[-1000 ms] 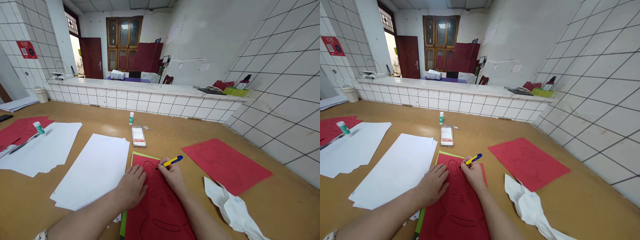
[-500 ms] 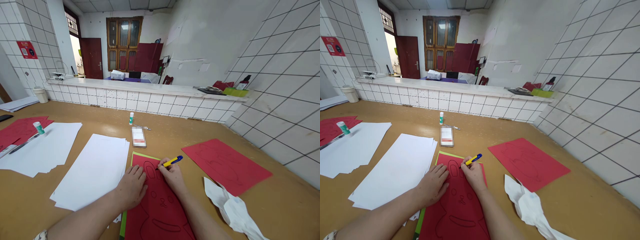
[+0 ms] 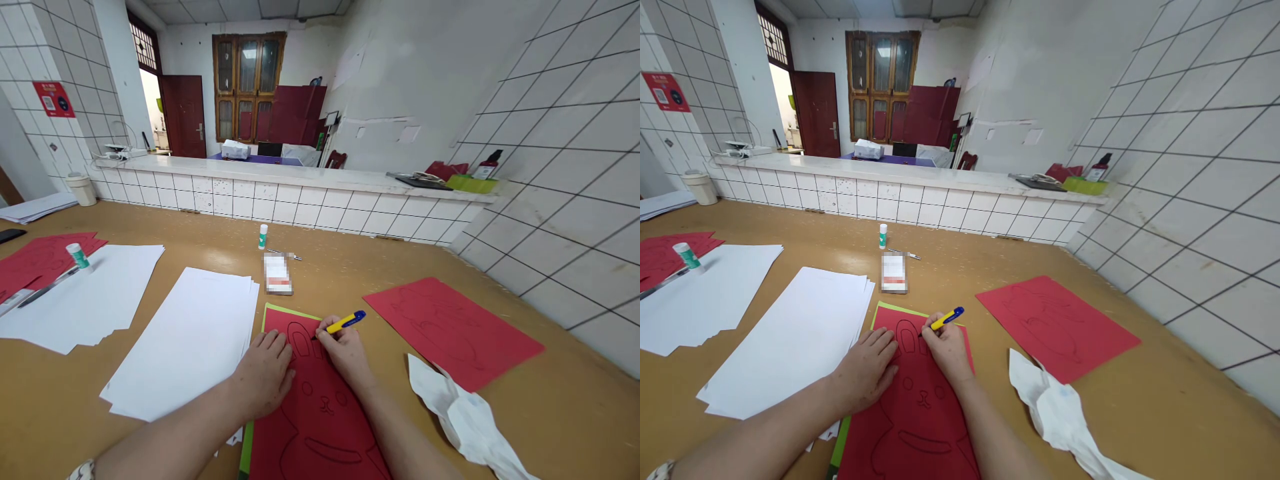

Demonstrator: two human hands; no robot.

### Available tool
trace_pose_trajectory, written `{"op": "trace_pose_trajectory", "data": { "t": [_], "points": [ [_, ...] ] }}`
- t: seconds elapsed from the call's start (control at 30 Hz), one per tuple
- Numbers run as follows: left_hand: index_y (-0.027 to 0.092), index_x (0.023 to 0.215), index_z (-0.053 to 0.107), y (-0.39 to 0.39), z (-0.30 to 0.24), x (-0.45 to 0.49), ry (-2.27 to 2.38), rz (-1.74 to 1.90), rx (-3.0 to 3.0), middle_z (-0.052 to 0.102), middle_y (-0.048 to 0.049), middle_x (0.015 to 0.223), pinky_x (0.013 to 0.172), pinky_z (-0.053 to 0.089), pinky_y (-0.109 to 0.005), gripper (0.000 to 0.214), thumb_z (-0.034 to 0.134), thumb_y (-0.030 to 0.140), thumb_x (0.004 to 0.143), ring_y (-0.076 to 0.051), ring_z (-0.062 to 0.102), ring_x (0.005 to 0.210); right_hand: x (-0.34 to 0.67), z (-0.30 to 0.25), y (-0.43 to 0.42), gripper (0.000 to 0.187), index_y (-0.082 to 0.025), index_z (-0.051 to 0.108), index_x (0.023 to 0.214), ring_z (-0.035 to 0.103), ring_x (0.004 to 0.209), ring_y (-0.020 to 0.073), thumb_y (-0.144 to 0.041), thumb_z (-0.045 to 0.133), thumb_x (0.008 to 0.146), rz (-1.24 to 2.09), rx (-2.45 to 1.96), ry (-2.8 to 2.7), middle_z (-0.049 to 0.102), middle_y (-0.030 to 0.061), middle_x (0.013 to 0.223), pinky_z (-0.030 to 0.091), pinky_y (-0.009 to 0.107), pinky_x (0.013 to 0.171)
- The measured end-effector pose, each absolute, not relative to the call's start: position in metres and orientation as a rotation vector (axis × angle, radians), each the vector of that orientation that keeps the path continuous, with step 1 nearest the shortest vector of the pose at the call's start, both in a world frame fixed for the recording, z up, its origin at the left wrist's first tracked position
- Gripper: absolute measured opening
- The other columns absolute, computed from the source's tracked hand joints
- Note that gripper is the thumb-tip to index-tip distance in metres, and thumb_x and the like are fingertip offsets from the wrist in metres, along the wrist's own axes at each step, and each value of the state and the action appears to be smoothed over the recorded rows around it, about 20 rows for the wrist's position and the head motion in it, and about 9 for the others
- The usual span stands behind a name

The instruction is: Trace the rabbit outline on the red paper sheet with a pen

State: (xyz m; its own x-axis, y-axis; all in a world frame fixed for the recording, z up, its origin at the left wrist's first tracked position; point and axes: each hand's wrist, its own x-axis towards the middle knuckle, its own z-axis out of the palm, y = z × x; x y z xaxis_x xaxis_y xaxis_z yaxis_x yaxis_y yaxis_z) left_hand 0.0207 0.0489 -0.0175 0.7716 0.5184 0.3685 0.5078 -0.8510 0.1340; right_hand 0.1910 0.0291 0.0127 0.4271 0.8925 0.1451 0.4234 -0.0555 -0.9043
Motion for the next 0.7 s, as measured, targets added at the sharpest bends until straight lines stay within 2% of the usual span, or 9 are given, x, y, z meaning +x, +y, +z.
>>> {"op": "trace_pose_trajectory", "data": {
  "t": [0.7],
  "points": [
    [0.011, 0.107, 0.053, 0.0494, -0.0151, 0.0207, 0.856, 0.581, 2.957, 0.055, -0.0118, 0.113, 0.092, 0.038, -0.04, 0.03, 0.044, 0.025, 0.081, -0.026, 0.048, 0.106, 0.192, 0.0109, 0.0301, 0.007, -0.022, 0.043, 0.054, 0.03, 0.042, 0.0089, -0.028, 0.046, 0.055, 0.578, -1.675, -1.168, 0.035, -0.0068, 0.043, 0.025, 0.022, 0.043]
  ]
}}
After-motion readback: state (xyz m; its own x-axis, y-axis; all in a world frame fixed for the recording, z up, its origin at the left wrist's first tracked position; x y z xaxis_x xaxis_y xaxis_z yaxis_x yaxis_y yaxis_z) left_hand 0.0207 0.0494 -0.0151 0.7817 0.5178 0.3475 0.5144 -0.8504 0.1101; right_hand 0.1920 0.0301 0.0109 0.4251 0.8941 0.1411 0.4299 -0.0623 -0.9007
